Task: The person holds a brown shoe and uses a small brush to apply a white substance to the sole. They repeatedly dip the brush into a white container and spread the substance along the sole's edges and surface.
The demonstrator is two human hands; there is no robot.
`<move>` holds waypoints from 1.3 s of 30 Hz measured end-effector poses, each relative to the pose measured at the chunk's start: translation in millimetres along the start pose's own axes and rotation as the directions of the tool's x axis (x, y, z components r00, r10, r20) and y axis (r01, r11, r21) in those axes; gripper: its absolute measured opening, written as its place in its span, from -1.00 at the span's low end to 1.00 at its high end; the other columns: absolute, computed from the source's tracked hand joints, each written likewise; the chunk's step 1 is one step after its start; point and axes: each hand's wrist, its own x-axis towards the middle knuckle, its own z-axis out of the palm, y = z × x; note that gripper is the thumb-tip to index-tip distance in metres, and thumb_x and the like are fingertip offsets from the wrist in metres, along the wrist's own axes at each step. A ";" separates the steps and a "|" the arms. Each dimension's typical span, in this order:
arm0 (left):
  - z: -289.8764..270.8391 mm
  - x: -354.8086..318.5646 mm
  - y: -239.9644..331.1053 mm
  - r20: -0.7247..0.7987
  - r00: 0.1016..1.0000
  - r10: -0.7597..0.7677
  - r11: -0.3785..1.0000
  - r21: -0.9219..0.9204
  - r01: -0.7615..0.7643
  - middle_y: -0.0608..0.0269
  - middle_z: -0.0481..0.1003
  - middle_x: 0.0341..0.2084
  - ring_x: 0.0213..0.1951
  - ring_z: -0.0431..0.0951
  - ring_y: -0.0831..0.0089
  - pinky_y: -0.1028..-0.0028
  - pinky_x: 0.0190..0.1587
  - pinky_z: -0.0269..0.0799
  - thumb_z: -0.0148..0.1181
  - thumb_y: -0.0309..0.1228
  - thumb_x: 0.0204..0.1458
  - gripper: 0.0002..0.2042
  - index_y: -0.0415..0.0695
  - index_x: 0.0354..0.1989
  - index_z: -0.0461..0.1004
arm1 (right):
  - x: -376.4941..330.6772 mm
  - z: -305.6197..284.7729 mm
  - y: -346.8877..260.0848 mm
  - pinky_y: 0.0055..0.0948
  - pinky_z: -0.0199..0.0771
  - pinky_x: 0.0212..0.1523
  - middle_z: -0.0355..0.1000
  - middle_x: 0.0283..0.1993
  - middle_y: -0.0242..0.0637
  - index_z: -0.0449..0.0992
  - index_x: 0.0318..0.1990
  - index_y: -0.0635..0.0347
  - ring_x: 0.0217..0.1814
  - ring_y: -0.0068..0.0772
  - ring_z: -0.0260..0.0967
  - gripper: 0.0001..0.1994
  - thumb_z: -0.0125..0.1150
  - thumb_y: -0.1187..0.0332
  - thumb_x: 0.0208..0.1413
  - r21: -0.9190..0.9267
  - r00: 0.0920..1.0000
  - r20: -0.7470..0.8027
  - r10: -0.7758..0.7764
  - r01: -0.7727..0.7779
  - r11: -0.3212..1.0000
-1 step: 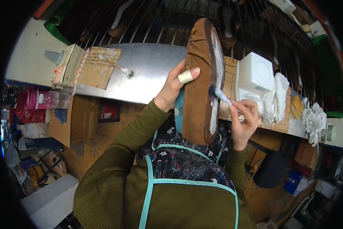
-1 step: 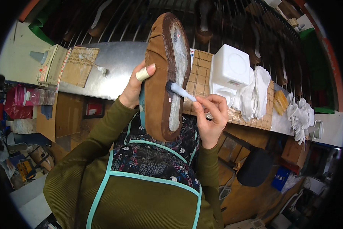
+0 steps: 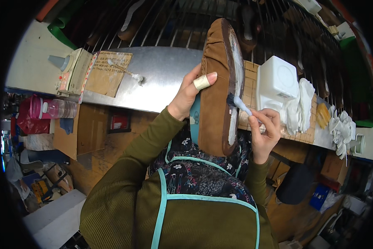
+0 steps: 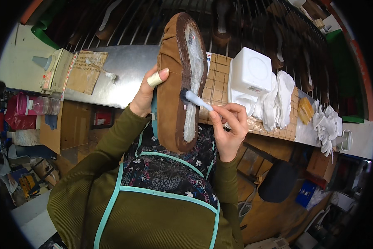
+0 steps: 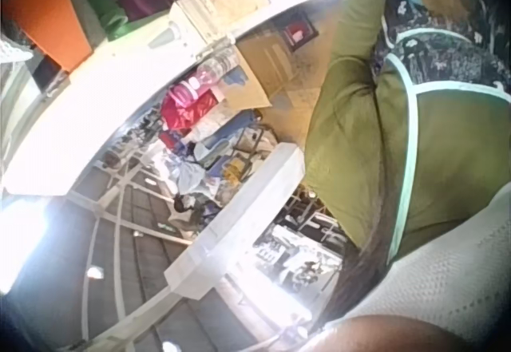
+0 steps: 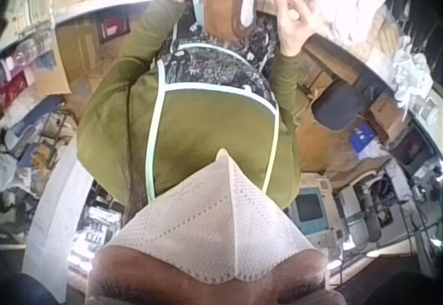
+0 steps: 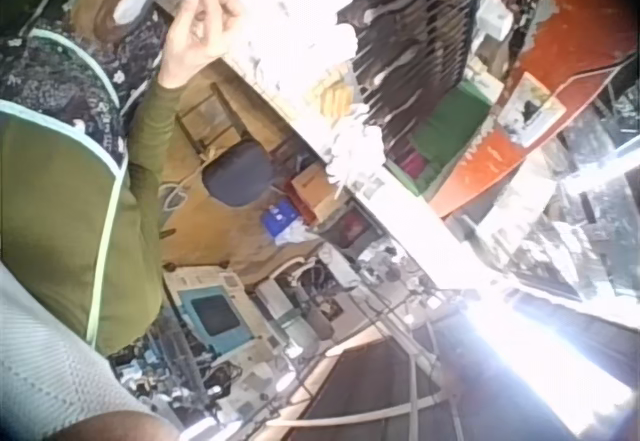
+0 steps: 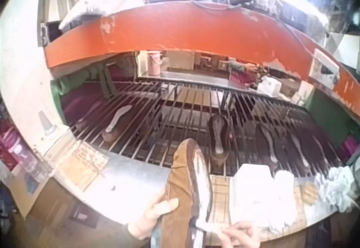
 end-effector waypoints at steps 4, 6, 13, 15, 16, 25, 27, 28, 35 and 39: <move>3.5 1.8 3.3 -0.010 1.000 0.028 0.998 0.050 -0.028 0.17 0.42 -0.05 -0.03 0.46 0.46 0.47 0.03 0.40 0.13 -0.26 0.09 -0.50 -0.25 0.16 0.24 | -11.0 -2.7 -4.0 -0.62 0.24 -0.46 0.34 -0.31 -0.36 0.63 -0.28 0.26 -0.41 -0.59 0.24 -0.84 0.38 0.50 -0.08 -0.003 1.000 -0.001 0.020 -0.020 1.000; 3.2 4.2 5.6 0.006 1.000 0.023 0.997 0.067 -0.023 0.16 0.42 -0.05 -0.03 0.46 0.45 0.46 0.03 0.40 0.13 -0.24 0.09 -0.49 -0.25 0.16 0.24 | -14.6 -4.9 -6.4 -0.63 0.24 -0.46 0.34 -0.31 -0.36 0.63 -0.28 0.26 -0.41 -0.60 0.25 -0.83 0.38 0.50 -0.08 -0.008 1.000 0.003 0.024 -0.024 1.000; -1.4 15.0 6.9 0.028 0.999 0.026 0.997 0.067 -0.028 0.11 0.40 -0.03 -0.01 0.45 0.41 0.43 0.04 0.40 0.13 -0.21 0.08 -0.48 -0.26 0.15 0.24 | -22.8 -10.8 -11.8 -0.64 0.26 -0.46 0.35 -0.31 -0.36 0.63 -0.28 0.26 -0.37 -0.58 0.26 -0.82 0.40 0.50 -0.11 -0.021 0.999 0.020 0.046 -0.045 0.999; -2.4 16.9 7.6 0.038 0.999 0.024 0.996 0.081 -0.027 0.11 0.40 -0.02 -0.01 0.45 0.40 0.43 0.05 0.40 0.13 -0.20 0.08 -0.47 -0.26 0.14 0.23 | -26.4 -14.4 -14.5 -0.63 0.27 -0.45 0.35 -0.31 -0.36 0.64 -0.29 0.24 -0.34 -0.57 0.27 -0.81 0.41 0.50 -0.13 -0.056 0.998 0.038 0.047 -0.045 0.997; -2.8 17.6 8.5 0.039 0.999 0.015 0.996 0.092 -0.019 0.11 0.40 -0.02 0.00 0.45 0.40 0.43 0.06 0.40 0.14 -0.19 0.08 -0.47 -0.26 0.15 0.23 | -29.3 -16.3 -14.6 -0.62 0.28 -0.44 0.35 -0.30 -0.36 0.64 -0.29 0.23 -0.31 -0.56 0.28 -0.81 0.42 0.50 -0.14 -0.076 0.999 0.042 0.029 -0.026 0.997; 4.3 18.2 12.4 0.076 0.996 -0.056 0.998 0.041 0.053 0.11 0.39 -0.01 0.04 0.42 0.39 0.40 0.10 0.36 0.15 -0.13 0.06 -0.41 -0.24 0.18 0.21 | 0.7 -17.7 -11.2 -0.61 0.34 -0.31 0.36 -0.28 -0.29 0.62 -0.28 0.30 -0.30 -0.57 0.33 -0.87 0.32 0.51 -0.03 -0.044 0.995 -0.074 0.072 -0.075 0.996; 7.3 15.2 8.7 0.052 0.997 -0.049 0.998 -0.030 0.051 0.11 0.38 0.00 0.04 0.42 0.39 0.40 0.11 0.35 0.15 -0.12 0.06 -0.41 -0.24 0.18 0.21 | 4.8 -11.1 -13.9 -0.61 0.31 -0.31 0.35 -0.29 -0.31 0.60 -0.26 0.33 -0.30 -0.57 0.30 -0.88 0.28 0.53 0.02 0.040 0.987 -0.048 0.155 -0.153 0.987; 9.0 12.6 11.1 0.019 0.998 -0.058 0.998 -0.013 0.058 0.12 0.39 -0.01 0.01 0.44 0.39 0.41 0.08 0.37 0.15 -0.13 0.07 -0.43 -0.22 0.17 0.23 | 2.3 -11.8 -14.6 -0.62 0.30 -0.30 0.35 -0.29 -0.32 0.60 -0.26 0.34 -0.29 -0.59 0.28 -0.88 0.27 0.53 0.02 0.108 0.983 0.002 0.183 -0.182 0.977; -7.3 3.5 10.4 -0.113 0.992 -0.053 0.998 0.022 0.055 0.13 0.41 -0.05 -0.05 0.48 0.41 0.46 0.01 0.41 0.19 -0.16 0.05 -0.45 -0.25 0.12 0.25 | -25.8 -39.5 -30.1 -0.63 0.29 -0.29 0.33 -0.26 -0.32 0.60 -0.28 0.36 -0.27 -0.58 0.28 -0.87 0.29 0.55 -0.01 0.255 0.948 0.184 0.260 -0.302 0.919; -14.4 2.4 7.5 -0.164 0.986 -0.038 0.996 0.072 0.051 0.12 0.41 -0.05 -0.04 0.47 0.42 0.47 0.01 0.39 0.23 -0.17 0.02 -0.43 -0.26 0.13 0.25 | -29.7 -41.6 -34.2 -0.62 0.33 -0.30 0.35 -0.26 -0.30 0.61 -0.28 0.34 -0.27 -0.56 0.30 -0.87 0.30 0.55 -0.03 0.158 0.933 0.181 0.311 -0.340 0.927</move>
